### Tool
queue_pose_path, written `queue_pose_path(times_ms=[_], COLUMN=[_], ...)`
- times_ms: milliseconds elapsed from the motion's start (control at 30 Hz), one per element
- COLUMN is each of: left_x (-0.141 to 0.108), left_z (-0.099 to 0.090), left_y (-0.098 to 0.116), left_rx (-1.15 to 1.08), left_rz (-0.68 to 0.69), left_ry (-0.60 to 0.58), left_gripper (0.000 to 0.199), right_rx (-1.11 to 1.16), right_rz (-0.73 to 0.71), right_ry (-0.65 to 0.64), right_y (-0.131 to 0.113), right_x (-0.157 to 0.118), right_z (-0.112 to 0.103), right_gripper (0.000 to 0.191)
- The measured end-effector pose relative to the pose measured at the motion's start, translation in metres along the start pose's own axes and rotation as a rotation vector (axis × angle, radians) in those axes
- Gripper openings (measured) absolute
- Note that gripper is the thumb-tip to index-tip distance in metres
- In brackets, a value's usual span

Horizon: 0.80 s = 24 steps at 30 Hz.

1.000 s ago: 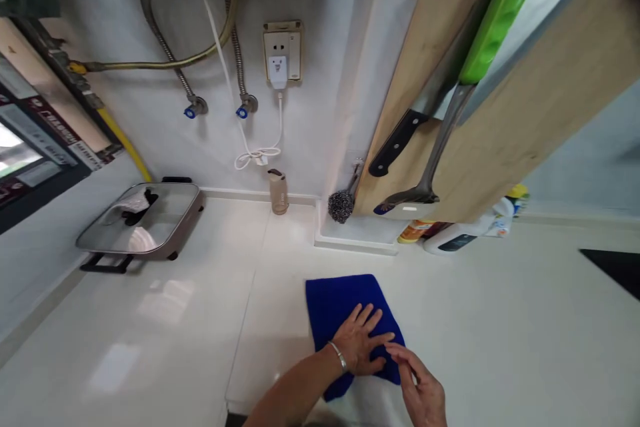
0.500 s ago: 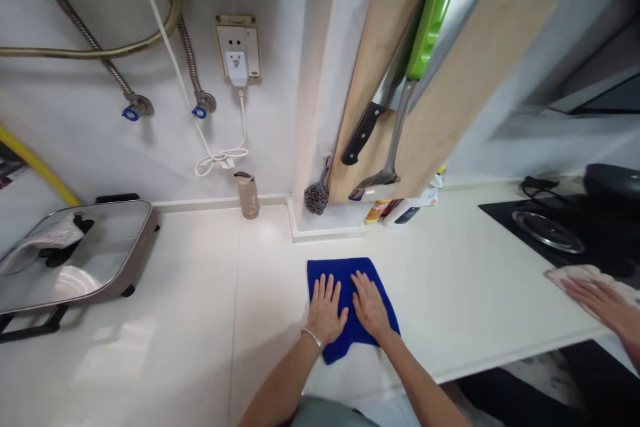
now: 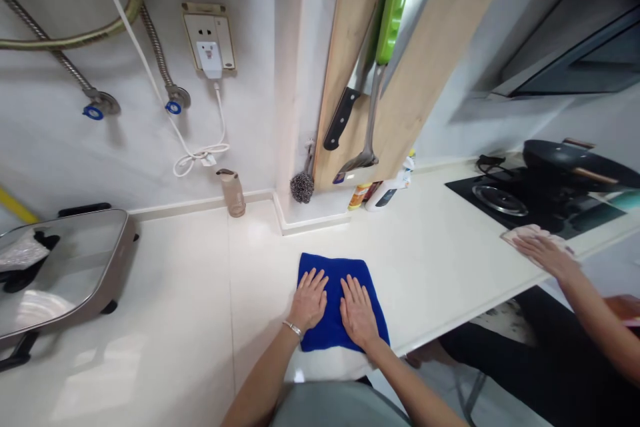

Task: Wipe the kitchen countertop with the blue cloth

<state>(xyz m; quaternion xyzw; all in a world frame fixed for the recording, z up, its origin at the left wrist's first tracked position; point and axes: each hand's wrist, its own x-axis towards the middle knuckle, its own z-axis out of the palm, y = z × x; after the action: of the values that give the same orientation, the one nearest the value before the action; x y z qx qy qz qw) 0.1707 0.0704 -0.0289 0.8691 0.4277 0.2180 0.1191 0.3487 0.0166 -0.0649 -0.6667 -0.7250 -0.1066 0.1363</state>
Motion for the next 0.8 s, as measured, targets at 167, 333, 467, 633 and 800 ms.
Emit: queue_pose_path(times_ms=[167,333,467,633,800], left_x=[-0.014,-0.024,-0.017,0.002,0.010], left_z=[0.002,0.010,0.012,0.015,0.024], left_y=[0.005,0.003,0.000,-0.005,-0.008], left_rx=[0.037,0.123,0.192,0.281,0.344], left_rz=[0.038,0.013,-0.002,0.013,0.031], left_ry=[0.026,-0.001,-0.015,0.009,0.067], left_gripper=[0.052,0.052,0.060,0.068,0.063], right_rx=[0.038,0.113,0.107,0.149,0.198], right_rz=[-0.023,-0.041,0.033,0.047,0.036], right_ry=[-0.002,-0.010,-0.017,-0.036,-0.032], right_y=[0.000,0.006,0.006,0.007,0.020], right_x=[-0.013,-0.001,0.005,0.004,0.015], right_z=[-0.006,-0.018,-0.023,-0.025,-0.027], right_gripper=[0.052,0.053,0.055,0.056,0.056])
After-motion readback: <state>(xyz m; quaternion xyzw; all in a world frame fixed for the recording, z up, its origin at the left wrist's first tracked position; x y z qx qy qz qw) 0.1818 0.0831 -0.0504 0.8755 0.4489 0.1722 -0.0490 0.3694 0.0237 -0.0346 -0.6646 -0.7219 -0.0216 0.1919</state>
